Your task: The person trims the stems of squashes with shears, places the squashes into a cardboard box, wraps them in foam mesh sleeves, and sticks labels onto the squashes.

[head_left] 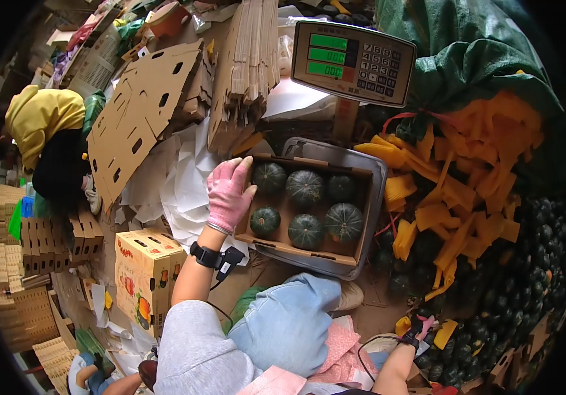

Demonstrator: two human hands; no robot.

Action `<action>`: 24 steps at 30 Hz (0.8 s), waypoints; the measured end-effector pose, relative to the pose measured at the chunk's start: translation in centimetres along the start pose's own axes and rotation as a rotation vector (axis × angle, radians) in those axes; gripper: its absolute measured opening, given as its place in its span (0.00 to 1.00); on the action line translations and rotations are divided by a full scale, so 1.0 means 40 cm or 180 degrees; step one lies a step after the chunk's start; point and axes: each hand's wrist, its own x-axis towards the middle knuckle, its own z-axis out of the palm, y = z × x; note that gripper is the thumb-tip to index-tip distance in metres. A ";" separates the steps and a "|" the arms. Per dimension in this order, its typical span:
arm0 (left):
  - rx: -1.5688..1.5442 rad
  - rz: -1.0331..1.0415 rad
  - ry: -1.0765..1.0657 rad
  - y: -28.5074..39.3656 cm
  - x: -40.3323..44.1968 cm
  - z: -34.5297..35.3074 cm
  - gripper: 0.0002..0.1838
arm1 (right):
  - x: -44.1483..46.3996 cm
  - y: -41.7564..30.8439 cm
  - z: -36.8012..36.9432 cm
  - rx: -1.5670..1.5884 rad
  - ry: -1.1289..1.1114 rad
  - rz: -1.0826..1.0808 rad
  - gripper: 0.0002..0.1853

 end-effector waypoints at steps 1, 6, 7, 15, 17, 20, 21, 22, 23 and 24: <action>-0.0025 0.0116 -0.0224 0.008 0.008 -0.004 0.40 | -0.001 -0.001 -0.002 0.0001 0.0039 0.0052 0.34; 0.0758 0.0099 -0.2001 0.024 0.048 0.078 0.41 | 0.089 -0.008 -0.003 -0.0549 0.0943 -0.0179 0.37; 0.0906 0.0050 -0.2082 0.026 0.054 0.102 0.41 | 0.122 0.004 -0.018 -0.0753 0.1148 -0.0321 0.38; 0.0106 -0.0048 -0.0941 0.086 0.033 0.014 0.37 | -0.045 0.030 0.016 0.0131 0.0728 -0.2185 0.29; -0.1789 -0.1198 -0.1187 0.091 -0.033 -0.057 0.39 | -0.133 -0.005 -0.014 0.0124 0.0035 -0.1893 0.25; -0.3456 -0.2043 -0.2063 0.103 -0.113 -0.078 0.45 | -0.232 -0.026 0.051 -0.0620 -0.1126 -0.2341 0.23; -0.2988 -0.1748 -0.2227 0.107 -0.120 -0.068 0.45 | -0.265 -0.044 0.086 -0.1210 -0.1220 -0.2717 0.23; -0.2521 -0.1465 -0.2348 0.110 -0.133 -0.055 0.46 | -0.298 -0.069 0.127 -0.1819 -0.1340 -0.3099 0.24; -0.2377 -0.1236 -0.2185 0.114 -0.140 -0.040 0.45 | -0.316 -0.083 0.167 -0.1944 -0.1048 -0.3561 0.25; -0.2294 -0.1028 -0.1930 0.106 -0.146 -0.022 0.43 | -0.325 -0.099 0.202 -0.2042 -0.0774 -0.4046 0.27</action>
